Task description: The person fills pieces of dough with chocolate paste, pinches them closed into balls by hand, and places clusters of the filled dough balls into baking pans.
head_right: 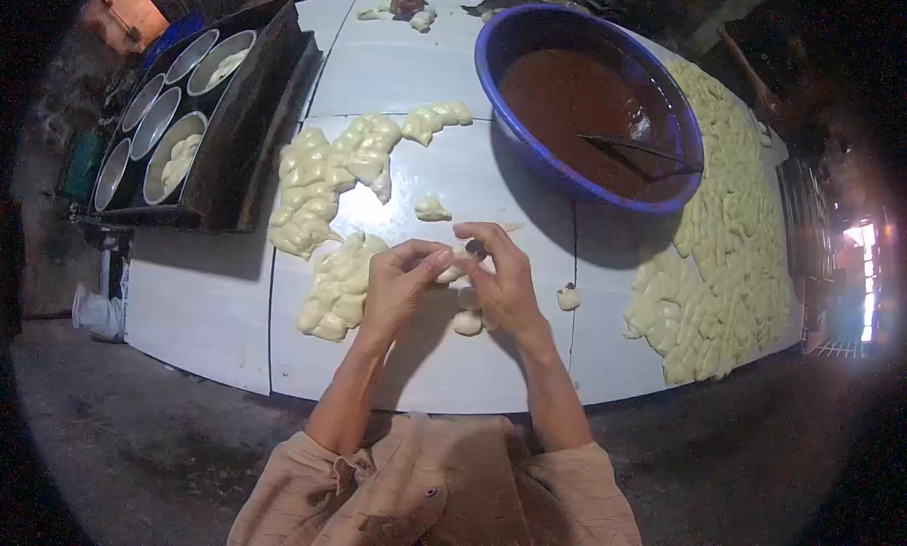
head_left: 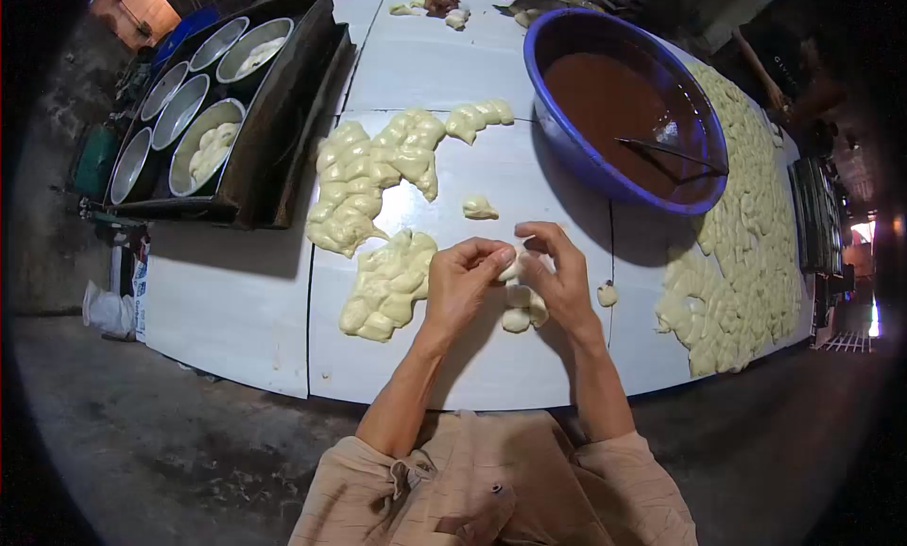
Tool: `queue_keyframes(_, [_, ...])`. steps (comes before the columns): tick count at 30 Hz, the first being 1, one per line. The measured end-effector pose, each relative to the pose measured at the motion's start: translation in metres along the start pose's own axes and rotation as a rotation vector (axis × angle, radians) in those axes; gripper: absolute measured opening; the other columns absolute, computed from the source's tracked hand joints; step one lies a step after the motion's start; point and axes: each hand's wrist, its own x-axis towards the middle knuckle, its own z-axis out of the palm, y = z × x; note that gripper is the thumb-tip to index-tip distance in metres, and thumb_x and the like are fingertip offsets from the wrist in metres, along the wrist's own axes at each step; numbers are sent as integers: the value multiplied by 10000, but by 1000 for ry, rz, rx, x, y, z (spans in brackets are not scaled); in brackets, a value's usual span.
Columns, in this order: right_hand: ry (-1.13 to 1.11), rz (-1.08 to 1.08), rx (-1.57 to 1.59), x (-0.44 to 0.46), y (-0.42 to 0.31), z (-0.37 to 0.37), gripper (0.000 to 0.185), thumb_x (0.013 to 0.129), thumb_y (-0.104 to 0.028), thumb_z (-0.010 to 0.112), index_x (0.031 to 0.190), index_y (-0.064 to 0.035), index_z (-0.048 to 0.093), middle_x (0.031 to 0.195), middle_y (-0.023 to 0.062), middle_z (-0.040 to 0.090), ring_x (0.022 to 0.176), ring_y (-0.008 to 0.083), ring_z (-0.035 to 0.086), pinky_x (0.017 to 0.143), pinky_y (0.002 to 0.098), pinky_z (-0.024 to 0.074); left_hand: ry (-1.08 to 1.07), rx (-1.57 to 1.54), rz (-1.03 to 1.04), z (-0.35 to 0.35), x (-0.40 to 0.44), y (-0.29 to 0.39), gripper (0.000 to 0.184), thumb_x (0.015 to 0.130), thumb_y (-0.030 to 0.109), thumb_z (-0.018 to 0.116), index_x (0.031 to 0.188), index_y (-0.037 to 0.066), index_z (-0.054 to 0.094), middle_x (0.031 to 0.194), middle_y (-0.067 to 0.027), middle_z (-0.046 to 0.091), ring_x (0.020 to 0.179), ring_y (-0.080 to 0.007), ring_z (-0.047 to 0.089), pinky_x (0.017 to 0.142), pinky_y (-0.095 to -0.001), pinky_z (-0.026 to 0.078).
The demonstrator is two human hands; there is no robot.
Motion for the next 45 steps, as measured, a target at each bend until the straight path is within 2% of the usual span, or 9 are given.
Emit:
queue_keyframes(9, [-552,246,60,-4,-7,-22,212,863,-155,740,1043,-48,712,930,64,731,921,181,683,851,352,524,225,277,-57,-31,-53,-5,413,1037,305,579,1296,-13,627,967,-92,720,787,-116,676,677,-263,538])
queue_keyframes(14, [-920,-126,-486,6,19,1,222,936,-241,617,1026,-73,729,1155,77,651,1209,272,528,1018,463,389,75,512,-97,-44,-58,-30,394,966,189,647,1312,2,616,1079,-113,724,859,-129,679,738,-262,541])
queue_keyframes(21, [-375,-2,-413,48,22,12,369,906,-184,674,1255,-71,637,1266,129,612,1177,364,576,977,434,476,18,425,-178,-18,-60,-20,548,925,205,684,1413,11,525,1106,-146,710,932,-177,681,819,-318,544])
queue_keyframes(23, [-268,-198,-601,60,38,31,453,899,-204,660,1315,-49,572,1339,186,555,1159,370,573,989,453,468,32,523,-128,-25,-59,-22,554,927,198,684,1422,14,514,1115,-146,706,907,-173,680,798,-311,545])
queue_keyframes(27, [-293,-142,-406,82,86,44,385,890,-159,665,1252,-39,614,1138,185,664,1027,396,629,923,453,496,138,507,-53,-35,-44,-12,542,931,183,686,1421,22,518,1164,-154,687,877,-164,686,748,-296,546])
queue_keyframes(32, [-194,468,492,63,41,35,207,908,-132,710,1059,-20,621,881,25,634,787,74,618,646,241,514,232,389,123,-28,3,3,573,849,264,795,1313,-10,600,957,-126,729,773,-108,663,683,-274,538])
queue_keyframes(37, [-72,438,484,39,25,19,249,881,-195,753,1021,-38,618,895,13,640,819,84,611,719,241,500,75,273,124,-26,17,15,303,895,141,720,1127,-52,693,902,-75,722,790,-110,652,705,-250,531])
queue_keyframes(42, [63,471,591,16,13,5,239,859,-99,758,1030,-57,596,954,25,649,857,91,605,780,238,487,52,7,40,-4,6,5,625,942,196,708,1462,-20,436,1198,-170,664,1037,-163,639,840,-271,530])
queue_keyframes(45, [130,437,747,8,0,5,297,876,-96,762,1108,-41,584,957,39,660,856,107,637,780,252,526,114,190,518,22,18,0,774,983,449,627,1552,31,310,1447,-254,500,1326,-307,524,1072,-393,444])
